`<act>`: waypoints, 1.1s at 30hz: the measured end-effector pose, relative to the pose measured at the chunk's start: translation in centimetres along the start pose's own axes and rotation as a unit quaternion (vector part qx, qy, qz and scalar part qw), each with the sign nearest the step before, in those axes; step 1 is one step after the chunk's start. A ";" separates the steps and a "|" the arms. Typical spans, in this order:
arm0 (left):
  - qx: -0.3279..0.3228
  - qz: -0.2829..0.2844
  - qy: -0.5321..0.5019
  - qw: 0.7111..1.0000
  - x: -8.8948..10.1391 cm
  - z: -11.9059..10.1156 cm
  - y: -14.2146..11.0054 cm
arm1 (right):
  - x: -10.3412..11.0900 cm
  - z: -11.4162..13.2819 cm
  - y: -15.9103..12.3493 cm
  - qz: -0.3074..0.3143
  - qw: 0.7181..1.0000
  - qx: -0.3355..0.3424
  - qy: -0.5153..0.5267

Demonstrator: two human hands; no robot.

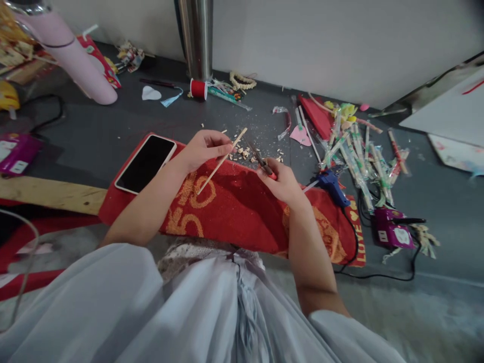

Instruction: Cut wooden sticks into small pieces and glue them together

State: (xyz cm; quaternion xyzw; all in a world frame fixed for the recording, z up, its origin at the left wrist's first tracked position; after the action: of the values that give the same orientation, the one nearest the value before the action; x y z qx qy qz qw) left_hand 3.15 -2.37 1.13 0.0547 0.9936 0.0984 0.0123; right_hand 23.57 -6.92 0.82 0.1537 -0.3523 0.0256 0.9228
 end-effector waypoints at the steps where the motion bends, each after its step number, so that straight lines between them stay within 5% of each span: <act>1: -0.003 -0.006 -0.010 1.000 -0.1 -0.3 -0.1 | 0.0 0.1 0.0 0.003 1.000 0.007 -0.008; 19: -0.048 -0.050 0.004 0.998 -0.3 -1.9 -0.5 | 0.0 0.3 -0.4 -0.017 0.995 0.088 -0.040; 33: -0.084 -0.060 0.058 0.993 0.1 -2.2 -0.6 | 0.3 1.2 -0.5 0.013 0.997 0.060 -0.039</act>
State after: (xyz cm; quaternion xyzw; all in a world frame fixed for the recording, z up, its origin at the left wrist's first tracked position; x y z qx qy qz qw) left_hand 2.96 -3.36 3.17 -0.0125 0.9822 0.1840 -0.0350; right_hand 23.12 -7.73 1.69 0.2052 -0.3874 0.0525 0.8973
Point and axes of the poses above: each hand's wrist, its own y-axis towards the middle knuckle, its own x-axis out of the back of the hand, z = x × y, the point moved 6 cm from there along y, towards the middle knuckle, and after that the axes turned 14 degrees about -z, right-handed, at the moved point
